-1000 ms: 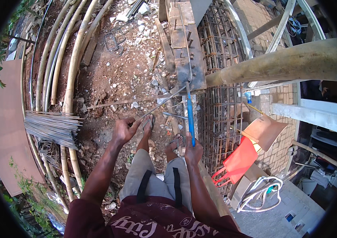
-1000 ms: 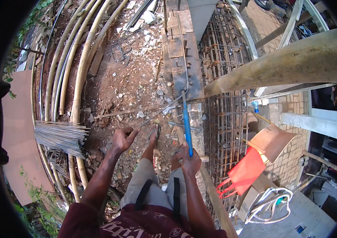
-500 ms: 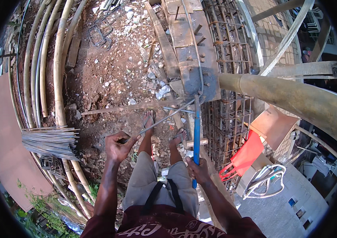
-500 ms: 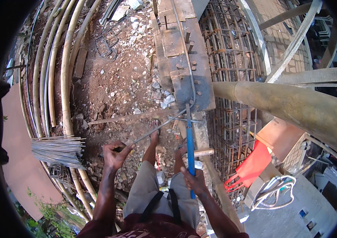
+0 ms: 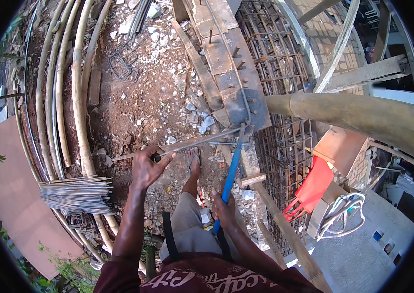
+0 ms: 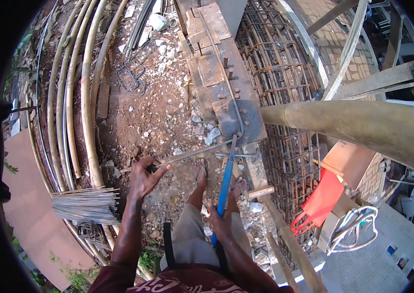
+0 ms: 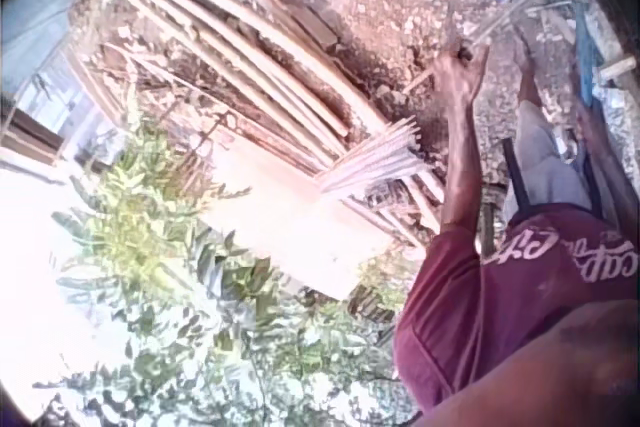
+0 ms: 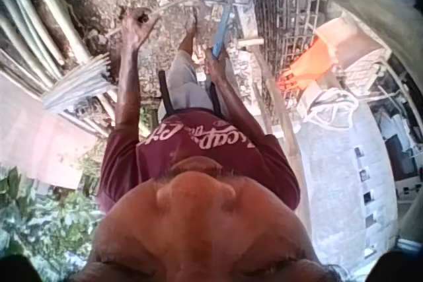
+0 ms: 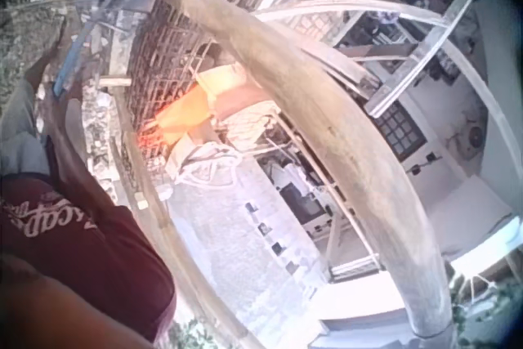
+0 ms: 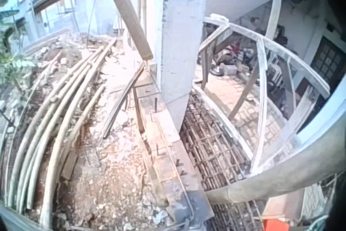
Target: The person repeatedly inserts short metal rods into a manual bending machine and pulls a lever to bend them. The bent rods are dropped onto the ground after each cycle.
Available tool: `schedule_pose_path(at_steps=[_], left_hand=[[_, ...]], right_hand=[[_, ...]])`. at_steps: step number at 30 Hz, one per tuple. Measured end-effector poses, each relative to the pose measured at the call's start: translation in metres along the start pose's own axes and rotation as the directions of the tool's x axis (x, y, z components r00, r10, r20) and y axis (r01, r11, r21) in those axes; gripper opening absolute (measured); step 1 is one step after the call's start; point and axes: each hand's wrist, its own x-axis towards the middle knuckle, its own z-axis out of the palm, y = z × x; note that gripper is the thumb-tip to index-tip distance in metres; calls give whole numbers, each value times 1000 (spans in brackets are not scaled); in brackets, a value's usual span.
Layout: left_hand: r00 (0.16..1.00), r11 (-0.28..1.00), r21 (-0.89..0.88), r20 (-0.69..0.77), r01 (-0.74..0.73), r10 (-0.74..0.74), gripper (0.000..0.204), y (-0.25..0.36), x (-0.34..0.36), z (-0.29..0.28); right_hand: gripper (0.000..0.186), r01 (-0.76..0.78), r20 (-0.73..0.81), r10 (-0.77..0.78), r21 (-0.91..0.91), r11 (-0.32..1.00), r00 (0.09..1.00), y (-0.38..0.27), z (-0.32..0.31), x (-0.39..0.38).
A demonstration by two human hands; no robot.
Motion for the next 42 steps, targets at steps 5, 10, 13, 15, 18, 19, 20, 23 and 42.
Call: schedule_pose_path(at_steps=[5,10,13,15,18,19,20,23,42], left_hand=[[942,967,4,-224,-255,249,35,51,-8,31],[725,866,99,-505,-491,469,25,78,-63,-19],[575,784,150,-600,-602,557,24,89,-134,-96],[441,733,199,-686,-651,579,26,99,-174,-147],[384,743,141,-784,-655,488,26,117,-203,-190],[440,766,97,-769,-636,463,26,123,-200,-195],[475,771,58,-758,-634,447,25,128,-193,-196],[628,849,-27,-686,-527,368,22,137,-166,-196],[834,923,50,-412,-380,366,33,83,-59,-73]], right_hand=[[32,309,-85,-350,-314,898,933,-1,-39,-13],[37,593,-16,-665,-438,676,747,-26,-121,-57],[28,604,-71,-765,-569,559,640,-45,-159,-82],[29,612,-131,-777,-542,577,616,-55,-174,-91],[33,655,-165,-826,-535,534,539,-64,-188,-96],[33,660,-160,-828,-531,531,538,-65,-191,-97],[34,637,-179,-818,-545,545,546,-68,-192,-97],[31,621,-175,-766,-487,614,619,-70,-194,-101],[38,491,-132,-656,-559,668,743,-14,-199,-103]])
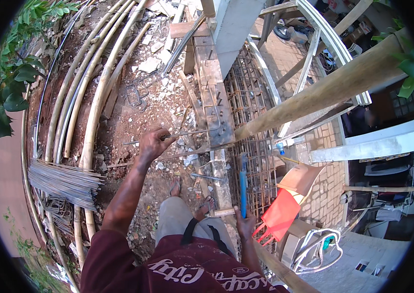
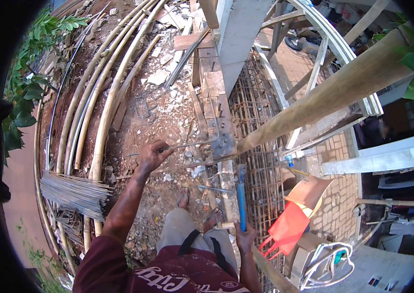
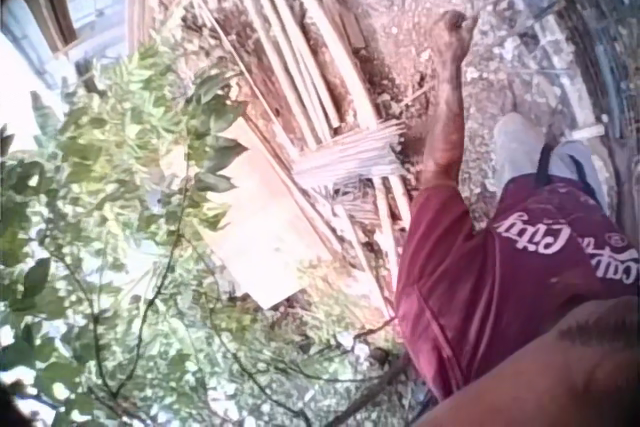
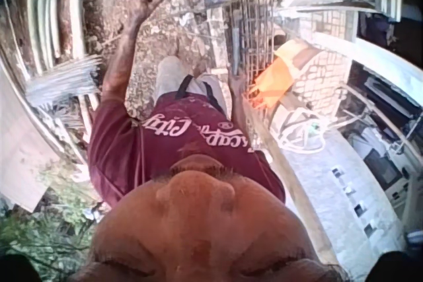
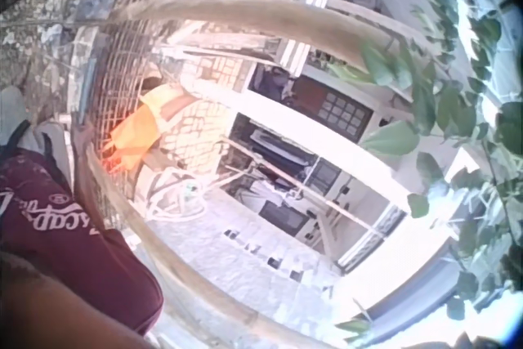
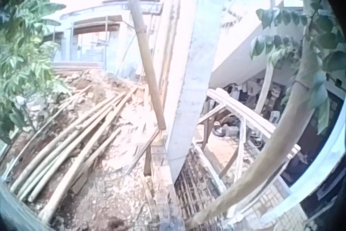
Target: The person repeatedly inserts short metal rods into a manual bending machine and pulls a lever to bend them. The bent rods are dropped onto the ground after each cycle.
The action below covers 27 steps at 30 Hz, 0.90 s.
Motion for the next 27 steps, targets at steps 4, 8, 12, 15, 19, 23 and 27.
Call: schedule_pose_path(at_steps=[4,8,12,15,19,23,27], left_hand=[[999,995,-97,18,-26,28,38,-10,-38,65],[999,999,42,46,-21,20,38,-7,-54,90],[997,999,15,57,45,-46,41,-13,-52,99],[998,996,-48,9,70,-70,43,-26,-43,107],[995,995,23,-22,94,-94,49,-47,-29,119],[964,970,64,111,234,-240,62,-56,-29,130],[959,958,112,81,264,-273,70,-53,-32,130]], right_hand=[[41,-68,29,70,-53,996,997,17,-12,-4],[42,-105,57,110,-75,992,992,27,-28,-12],[41,-93,85,102,-102,990,991,32,-35,-15],[41,-46,151,72,-170,984,986,30,-34,-10],[40,-32,284,63,-111,993,957,10,-23,10],[42,-133,431,132,-27,991,893,-29,1,40],[47,-211,534,173,11,977,827,-52,29,68]])
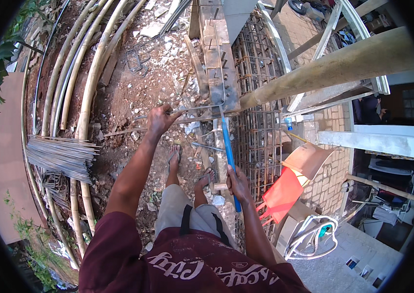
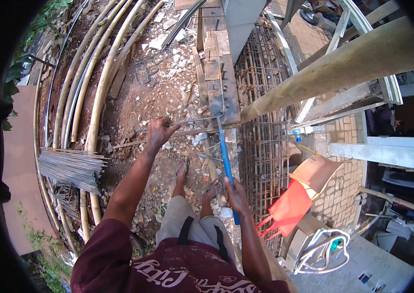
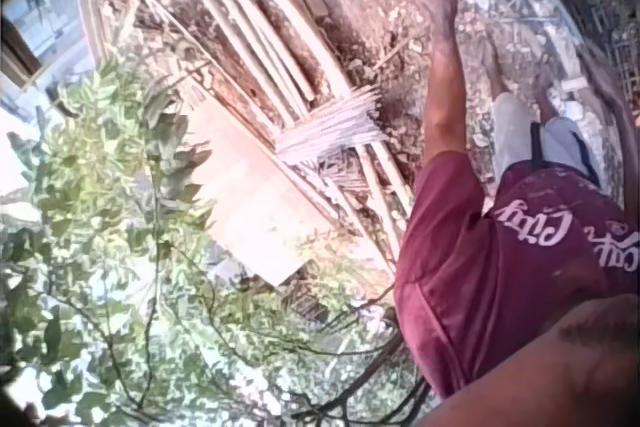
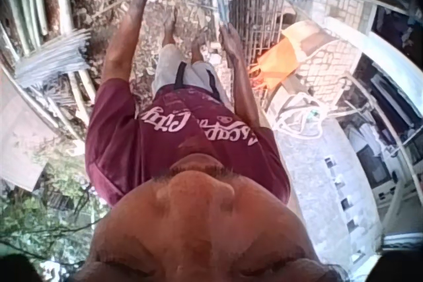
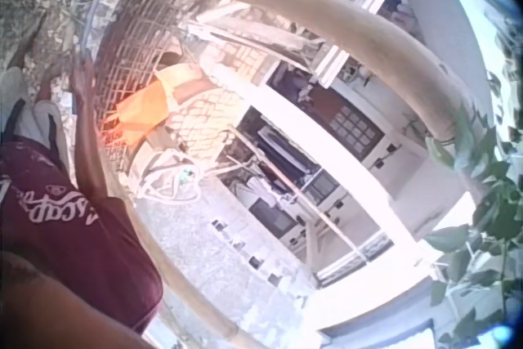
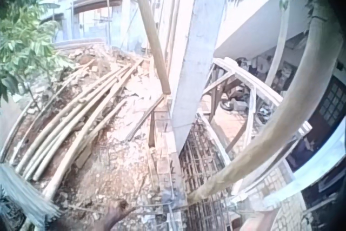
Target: The person repeatedly inserts short metal rods into a manual bending machine and pulls a lever to bend them. The bent rods are dropped onto the ground after each cycle.
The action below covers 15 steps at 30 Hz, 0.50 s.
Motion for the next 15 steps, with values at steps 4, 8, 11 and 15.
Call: schedule_pose_path(at_steps=[4,8,11,15], left_hand=[[994,996,26,-75,-82,84,53,4,3,-11],[993,992,24,0,-120,120,64,3,11,-21],[986,986,23,17,-167,167,58,-1,17,-22],[992,990,-75,23,-122,124,46,-1,30,-21]], right_hand=[[46,-3,60,-4,104,995,998,2,14,26],[48,-70,-9,76,304,950,997,9,69,35],[48,-31,-87,91,533,846,992,8,137,41],[49,-13,-192,176,638,770,966,5,196,53]])
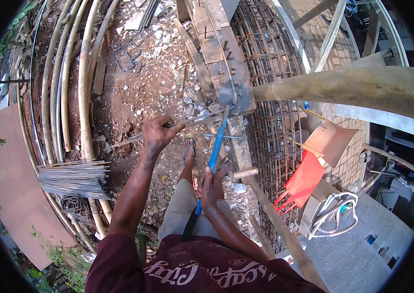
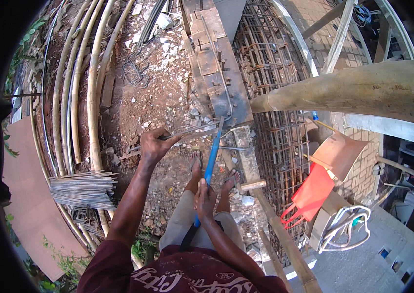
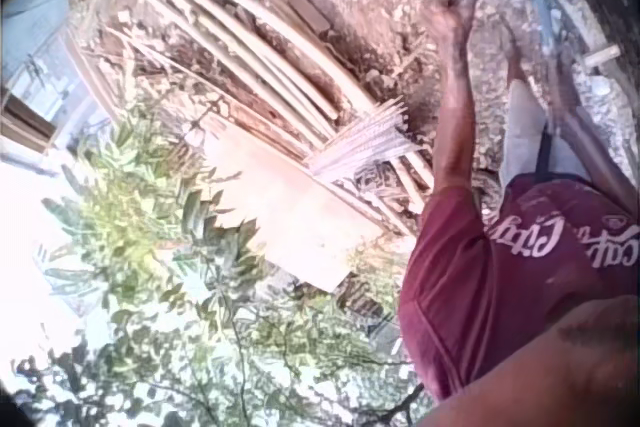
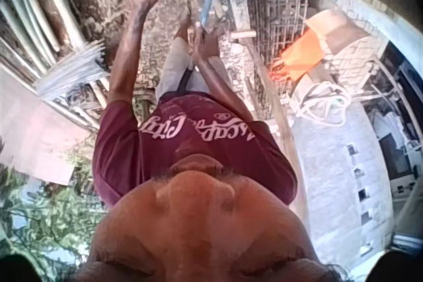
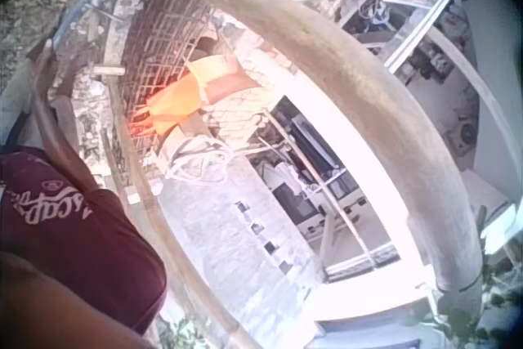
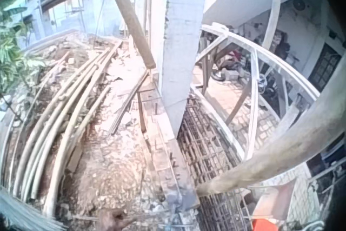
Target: The person repeatedly inserts short metal rods into a manual bending machine and pulls a lever to bend them. The bent rods are dropped onto the ground after each cycle.
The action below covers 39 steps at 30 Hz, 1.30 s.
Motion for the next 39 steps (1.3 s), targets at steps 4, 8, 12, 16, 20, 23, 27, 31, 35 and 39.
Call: schedule_pose_path(at_steps=[4,8,12,16,20,23,27,31,35,39], left_hand=[[998,998,68,62,7,-11,46,0,15,-5],[990,997,-32,118,-71,74,38,-8,33,-10],[974,992,-93,217,88,-66,37,-13,39,-7],[981,987,-32,107,-157,159,34,6,22,-11],[974,977,23,85,-211,208,30,41,-4,-64],[931,927,-85,-27,-364,363,26,70,-24,-139],[811,832,-4,-224,-555,541,26,106,-50,-252],[856,899,-76,-349,-431,381,19,122,-58,-295],[967,966,-152,-176,-210,183,27,97,-23,-232],[991,995,22,90,101,-103,44,50,30,-119]], right_hand=[[50,-134,-99,139,51,990,985,6,20,3],[49,-56,-175,77,122,991,982,7,43,-3],[44,-103,-185,139,192,976,973,8,55,-1],[37,46,-205,-28,80,996,978,9,34,1],[28,204,-176,-244,-216,955,954,-7,-9,-22],[19,436,-107,-496,-342,832,862,-53,-47,-42],[16,686,50,-777,-507,522,628,-153,-77,-43],[36,825,187,-866,-447,346,464,-211,-67,-32],[40,661,134,-650,-229,714,748,-185,-57,-30],[37,547,-17,-591,-361,755,806,-143,-73,3]])
